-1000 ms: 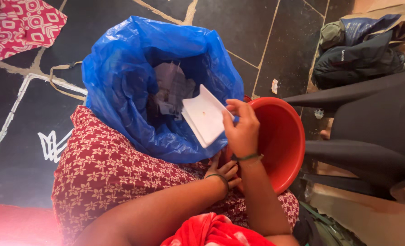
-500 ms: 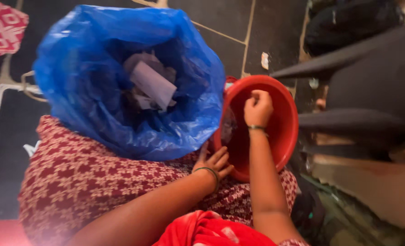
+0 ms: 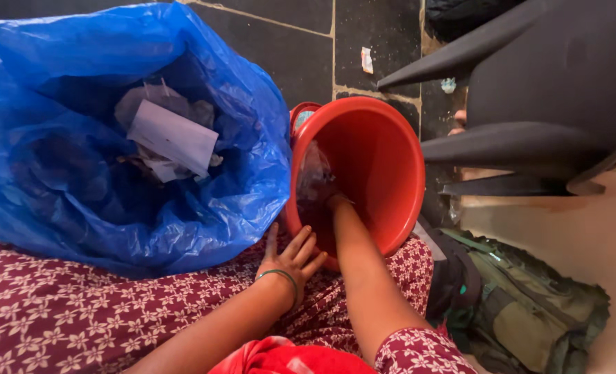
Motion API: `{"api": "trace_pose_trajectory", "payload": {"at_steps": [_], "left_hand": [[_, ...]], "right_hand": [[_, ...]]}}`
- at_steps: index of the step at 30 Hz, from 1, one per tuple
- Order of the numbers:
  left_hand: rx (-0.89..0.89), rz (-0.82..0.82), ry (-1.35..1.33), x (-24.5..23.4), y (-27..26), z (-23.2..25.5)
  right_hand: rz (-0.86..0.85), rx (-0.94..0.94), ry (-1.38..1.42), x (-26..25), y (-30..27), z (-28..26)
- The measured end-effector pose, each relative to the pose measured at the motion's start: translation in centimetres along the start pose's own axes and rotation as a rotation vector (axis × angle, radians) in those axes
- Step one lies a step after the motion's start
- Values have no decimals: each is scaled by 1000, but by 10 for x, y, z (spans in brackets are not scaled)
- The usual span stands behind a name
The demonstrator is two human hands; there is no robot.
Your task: The person sits on the floor and transfers small pieces of paper and plastic waste from a red bucket into a blue plastic bag. They handle the items one by one, occasionally adjusting the bag's position.
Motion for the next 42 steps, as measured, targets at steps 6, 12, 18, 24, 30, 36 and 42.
{"api": "trace_pose_trajectory", "payload": {"at_steps": [6,12,18,24,30,36,42], "left_hand": [[12,-18,-8,0,1,0],[15,-25,-6,-3,-2,-1],[13,17,2,-6,-2,-2],[11,124,22,0,11,-3],[18,254,38,8,26,-5],[52,396,21,15,43,-5],[46,412,36,20,65,-3]], "right_hand": [[59,-78,20,-17,-20,-9],[82,138,-171,-27,2,28],[196,334,216,-67,-52,63],[507,272,-41,-138,-160,7],[649,206,-21,-157,-198,-18],[715,24,106,-169,-222,-53],[909,-199,-69,-202,-301,-168]]}}
Point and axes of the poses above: each hand's wrist, its own y-axis towards the middle knuckle, its own x-axis out of the palm, z = x × y, the point moved 5 cm from there along y, towards the middle knuckle, and after that the axes turned 14 degrees about -z, right-handed, at the moved point
